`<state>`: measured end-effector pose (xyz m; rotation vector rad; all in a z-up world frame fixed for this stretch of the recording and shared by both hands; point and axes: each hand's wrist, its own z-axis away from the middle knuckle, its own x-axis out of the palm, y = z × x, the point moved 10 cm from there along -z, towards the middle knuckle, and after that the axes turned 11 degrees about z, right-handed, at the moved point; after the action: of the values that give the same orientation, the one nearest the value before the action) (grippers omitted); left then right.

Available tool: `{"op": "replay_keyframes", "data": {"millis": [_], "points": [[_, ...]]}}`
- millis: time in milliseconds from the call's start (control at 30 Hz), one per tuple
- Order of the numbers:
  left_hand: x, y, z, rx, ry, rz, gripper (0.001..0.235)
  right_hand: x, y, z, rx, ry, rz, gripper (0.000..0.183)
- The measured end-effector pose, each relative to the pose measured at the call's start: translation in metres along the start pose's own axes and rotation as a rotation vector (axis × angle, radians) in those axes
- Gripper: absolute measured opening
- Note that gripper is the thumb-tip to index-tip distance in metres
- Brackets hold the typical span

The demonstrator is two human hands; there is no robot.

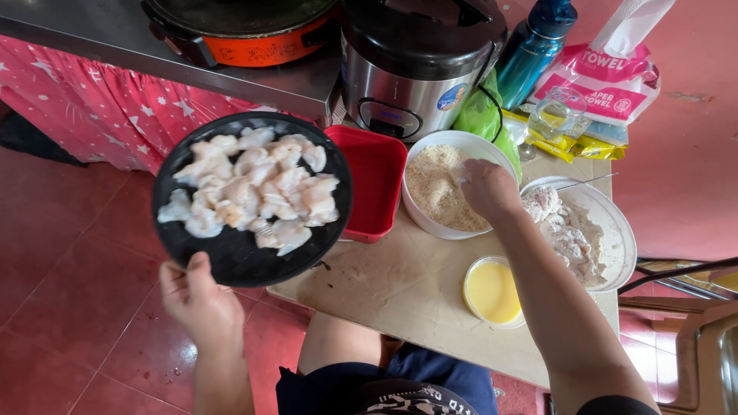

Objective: Breading pieces of food by coating them in flour, egg wash, and breadcrumbs before placing them in a container.

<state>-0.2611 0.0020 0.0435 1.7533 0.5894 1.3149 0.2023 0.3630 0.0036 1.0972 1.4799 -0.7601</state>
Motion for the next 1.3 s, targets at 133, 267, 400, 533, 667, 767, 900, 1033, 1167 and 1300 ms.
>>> {"op": "replay_keyframes", "data": {"millis": [133, 267, 400, 533, 667, 767, 900, 1033, 1167, 1300], "points": [[-0.018, 0.022, -0.009, 0.026, 0.048, 0.002, 0.030, -0.048, -0.001, -0.001, 0.073, -0.067, -0.205, 0.033], [-0.033, 0.037, -0.014, 0.054, 0.099, -0.019, 0.025, -0.070, 0.001, 0.000, 0.087, -0.031, -0.232, 0.037], [-0.034, 0.051, -0.010, 0.077, 0.094, -0.028, 0.029, -0.059, 0.016, 0.001, 0.218, -0.114, -0.247, 0.047], [-0.038, 0.050, -0.012, 0.046, 0.146, -0.004, 0.027, -0.052, 0.022, 0.006, 0.306, -0.187, -0.311, 0.050], [-0.041, 0.048, -0.014, 0.049, 0.140, -0.001, 0.029, -0.041, 0.029, 0.014, 0.413, -0.241, -0.363, 0.054], [-0.042, 0.046, -0.014, 0.038, 0.143, -0.014, 0.028, -0.045, 0.030, 0.016, 0.427, -0.255, -0.368, 0.053], [-0.045, 0.042, -0.016, 0.033, 0.137, -0.020, 0.027, -0.073, 0.021, 0.015, 0.481, -0.246, -0.478, 0.045], [-0.046, 0.040, -0.018, 0.006, 0.172, -0.024, 0.022, -0.124, -0.022, -0.004, 0.462, -0.182, -0.505, 0.034], [-0.042, 0.041, -0.019, 0.008, 0.141, -0.025, 0.021, -0.140, -0.105, -0.042, 0.291, -0.214, -0.653, 0.029], [-0.044, 0.039, -0.016, -0.058, 0.198, 0.018, 0.008, -0.111, -0.184, -0.083, 0.078, -0.265, -0.589, 0.019]]}}
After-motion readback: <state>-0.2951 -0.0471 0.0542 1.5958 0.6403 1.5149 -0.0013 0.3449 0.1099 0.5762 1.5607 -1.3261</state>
